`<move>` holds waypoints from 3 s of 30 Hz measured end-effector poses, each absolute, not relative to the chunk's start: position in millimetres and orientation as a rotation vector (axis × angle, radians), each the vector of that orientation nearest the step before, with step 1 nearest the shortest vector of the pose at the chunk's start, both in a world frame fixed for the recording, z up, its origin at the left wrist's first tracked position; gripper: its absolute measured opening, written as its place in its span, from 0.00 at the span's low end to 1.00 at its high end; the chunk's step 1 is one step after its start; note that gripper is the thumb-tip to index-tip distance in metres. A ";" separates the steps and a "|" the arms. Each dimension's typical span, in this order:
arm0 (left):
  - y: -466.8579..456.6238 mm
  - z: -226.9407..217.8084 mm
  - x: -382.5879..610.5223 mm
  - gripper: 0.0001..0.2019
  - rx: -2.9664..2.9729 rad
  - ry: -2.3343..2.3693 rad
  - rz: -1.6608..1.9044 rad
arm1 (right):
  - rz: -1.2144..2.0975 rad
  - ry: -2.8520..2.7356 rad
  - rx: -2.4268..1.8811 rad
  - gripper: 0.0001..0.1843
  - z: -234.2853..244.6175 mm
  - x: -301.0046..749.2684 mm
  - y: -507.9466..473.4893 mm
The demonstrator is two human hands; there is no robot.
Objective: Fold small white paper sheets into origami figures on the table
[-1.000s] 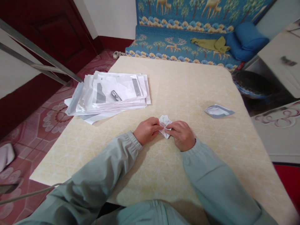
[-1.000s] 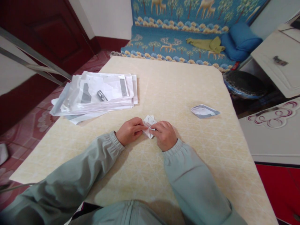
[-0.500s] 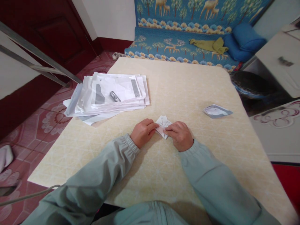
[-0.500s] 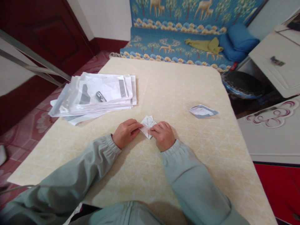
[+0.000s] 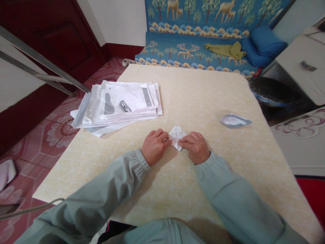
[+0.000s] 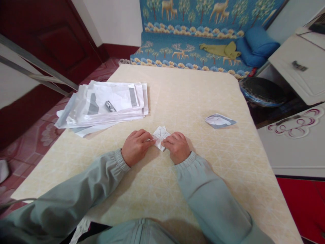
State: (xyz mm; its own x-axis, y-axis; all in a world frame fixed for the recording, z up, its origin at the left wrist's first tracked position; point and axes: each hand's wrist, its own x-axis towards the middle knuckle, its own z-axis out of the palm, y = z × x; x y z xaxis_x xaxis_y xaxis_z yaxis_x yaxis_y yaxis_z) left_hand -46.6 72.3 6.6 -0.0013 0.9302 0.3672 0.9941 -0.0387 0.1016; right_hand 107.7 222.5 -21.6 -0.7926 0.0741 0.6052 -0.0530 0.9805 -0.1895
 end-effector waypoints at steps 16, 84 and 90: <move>77.8 3.0 -14.8 0.11 -2.102 -2.069 -0.790 | 0.526 -2.378 0.001 0.14 -19.5 105.8 220.9; 67.5 -1.5 -31.2 0.10 -1.788 -2.385 -1.444 | 0.710 -2.531 -0.712 0.04 -4.0 96.5 200.1; 74.6 3.2 -60.6 0.11 -1.730 -2.656 -1.445 | 0.738 -2.503 -0.708 0.11 -6.7 101.1 198.7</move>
State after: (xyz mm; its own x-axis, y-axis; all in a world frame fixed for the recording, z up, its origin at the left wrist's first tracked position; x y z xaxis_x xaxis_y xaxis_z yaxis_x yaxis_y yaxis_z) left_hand -60.6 74.6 3.2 -0.4632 0.8744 0.1446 0.5964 0.1868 0.7806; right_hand 101.1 198.7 -6.7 -0.7752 0.5775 0.2558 0.3464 0.7274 -0.5924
